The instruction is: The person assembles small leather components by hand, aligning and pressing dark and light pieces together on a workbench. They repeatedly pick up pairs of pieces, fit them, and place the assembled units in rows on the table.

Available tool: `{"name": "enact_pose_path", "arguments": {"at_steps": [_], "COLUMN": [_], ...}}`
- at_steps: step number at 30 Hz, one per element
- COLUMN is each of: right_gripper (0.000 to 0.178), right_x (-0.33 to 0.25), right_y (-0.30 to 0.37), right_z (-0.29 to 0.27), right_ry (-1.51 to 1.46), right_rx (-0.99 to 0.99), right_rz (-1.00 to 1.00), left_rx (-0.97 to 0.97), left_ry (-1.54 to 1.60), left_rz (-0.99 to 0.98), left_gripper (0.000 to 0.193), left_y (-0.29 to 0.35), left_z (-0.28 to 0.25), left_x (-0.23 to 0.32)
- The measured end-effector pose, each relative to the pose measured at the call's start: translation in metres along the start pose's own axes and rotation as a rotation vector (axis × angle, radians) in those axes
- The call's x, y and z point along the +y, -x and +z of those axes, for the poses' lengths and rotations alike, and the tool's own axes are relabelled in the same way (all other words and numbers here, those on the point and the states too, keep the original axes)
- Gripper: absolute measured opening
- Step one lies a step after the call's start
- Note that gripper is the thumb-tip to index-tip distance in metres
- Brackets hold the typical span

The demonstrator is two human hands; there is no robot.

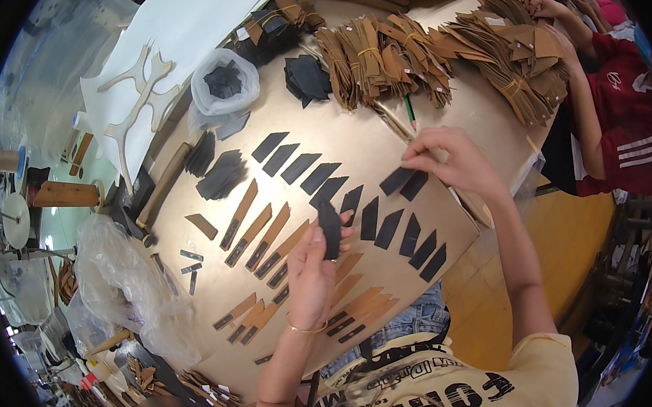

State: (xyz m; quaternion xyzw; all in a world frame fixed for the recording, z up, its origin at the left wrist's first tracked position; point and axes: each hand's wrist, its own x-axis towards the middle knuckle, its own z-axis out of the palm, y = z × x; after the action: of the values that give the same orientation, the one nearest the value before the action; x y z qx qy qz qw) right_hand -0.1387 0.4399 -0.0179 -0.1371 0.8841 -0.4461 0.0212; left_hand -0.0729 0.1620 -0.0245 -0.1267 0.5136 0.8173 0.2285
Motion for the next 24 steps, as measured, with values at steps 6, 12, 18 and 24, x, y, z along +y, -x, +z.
{"name": "enact_pose_path", "arguments": {"at_steps": [6,12,18,24], "right_gripper": [0.013,0.02,0.02,0.025], "right_x": [0.026,0.019,0.016,0.012], "right_y": [-0.018,-0.008,0.001,0.002], "right_z": [0.008,0.011,0.001,0.007], "right_ry": [0.154,0.293,0.314,0.311], "right_rx": [-0.151,-0.033,0.09,0.068], "right_rz": [0.007,-0.059,0.03,-0.059], "left_rx": [0.05,0.009,-0.099,-0.118], "left_ry": [0.032,0.015,0.032,0.019], "left_rz": [0.038,0.002,-0.024,-0.037], "left_gripper": [0.038,0.039,0.039,0.04], "left_y": [0.011,0.008,0.002,0.0], "left_z": [-0.009,0.001,0.013,0.02], "left_x": [0.002,0.0,0.004,0.007]}}
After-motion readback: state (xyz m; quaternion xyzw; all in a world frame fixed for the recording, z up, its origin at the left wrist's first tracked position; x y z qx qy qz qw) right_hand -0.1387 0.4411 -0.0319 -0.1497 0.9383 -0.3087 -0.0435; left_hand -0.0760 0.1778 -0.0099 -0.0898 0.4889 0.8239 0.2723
